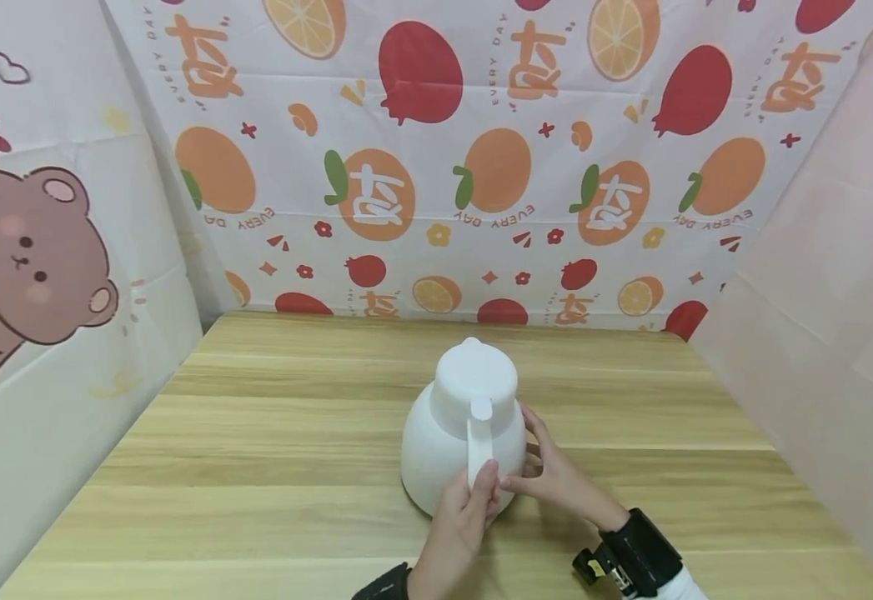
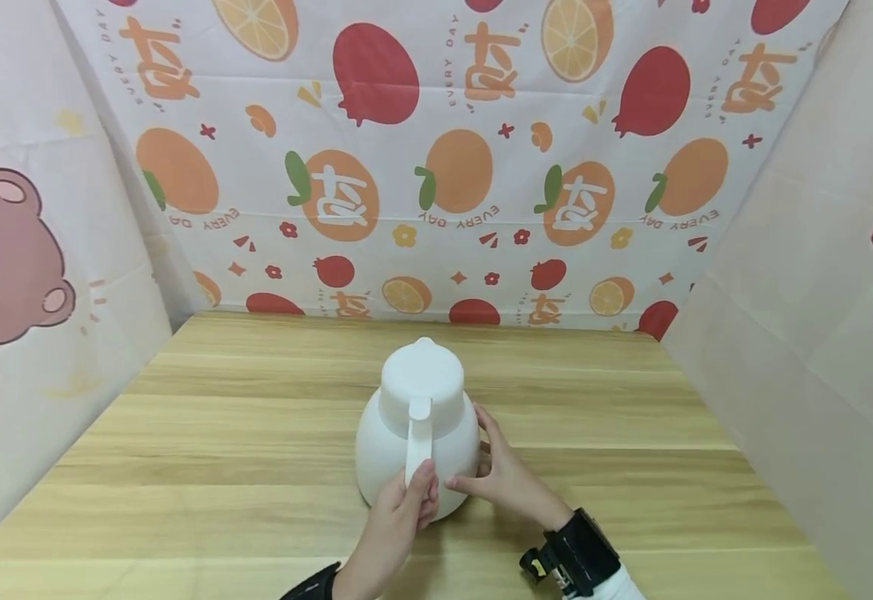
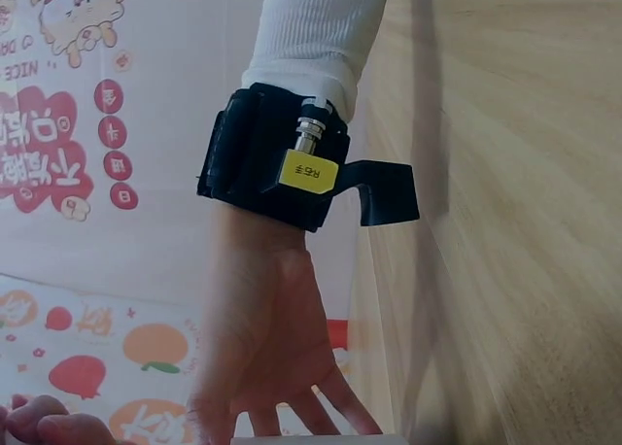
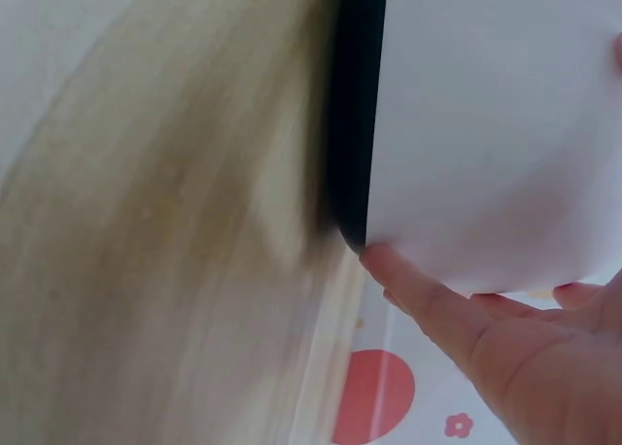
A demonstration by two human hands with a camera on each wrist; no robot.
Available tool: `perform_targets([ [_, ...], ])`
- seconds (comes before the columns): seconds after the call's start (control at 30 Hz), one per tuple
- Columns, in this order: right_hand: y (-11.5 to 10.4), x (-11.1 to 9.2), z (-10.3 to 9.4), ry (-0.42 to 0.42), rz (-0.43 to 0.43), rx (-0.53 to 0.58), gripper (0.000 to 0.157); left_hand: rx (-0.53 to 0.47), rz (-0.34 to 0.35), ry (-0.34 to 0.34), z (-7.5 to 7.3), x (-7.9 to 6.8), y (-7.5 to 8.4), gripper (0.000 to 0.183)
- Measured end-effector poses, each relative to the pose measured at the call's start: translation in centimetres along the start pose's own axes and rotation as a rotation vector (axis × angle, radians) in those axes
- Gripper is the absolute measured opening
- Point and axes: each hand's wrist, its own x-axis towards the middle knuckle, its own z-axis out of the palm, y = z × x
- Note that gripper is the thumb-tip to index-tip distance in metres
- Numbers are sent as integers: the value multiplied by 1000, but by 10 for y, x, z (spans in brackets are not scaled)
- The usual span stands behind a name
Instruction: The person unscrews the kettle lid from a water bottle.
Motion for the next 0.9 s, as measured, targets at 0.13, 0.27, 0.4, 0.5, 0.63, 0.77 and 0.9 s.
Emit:
perform_targets([
  [0.13, -1, 0, 1, -2, 5, 9, 103, 10, -19, 4, 0, 0, 0, 44],
  [0.27, -1, 0, 0, 2, -10, 10, 104, 16, -37, 5, 0, 1, 1, 46],
  [0.4, -2, 2, -2, 0, -35, -29, 100, 13, -43, 13, -1, 2, 3, 47],
  [0.5, -10, 4, -7, 33, -94, -74, 94, 8, -50, 23, -2, 5, 4, 46],
  [0.63, -40, 6, -15, 176, -232, -186, 86, 9, -66, 51, -4, 11, 7, 42],
  [0.77, -81, 10, -15, 322, -458, -390, 74, -60, -78, 43, -3, 19, 10, 35],
  [0.9, -112, 15, -3, 359, -604, -578, 59, -126, -101, 23, 0, 22, 9, 29],
])
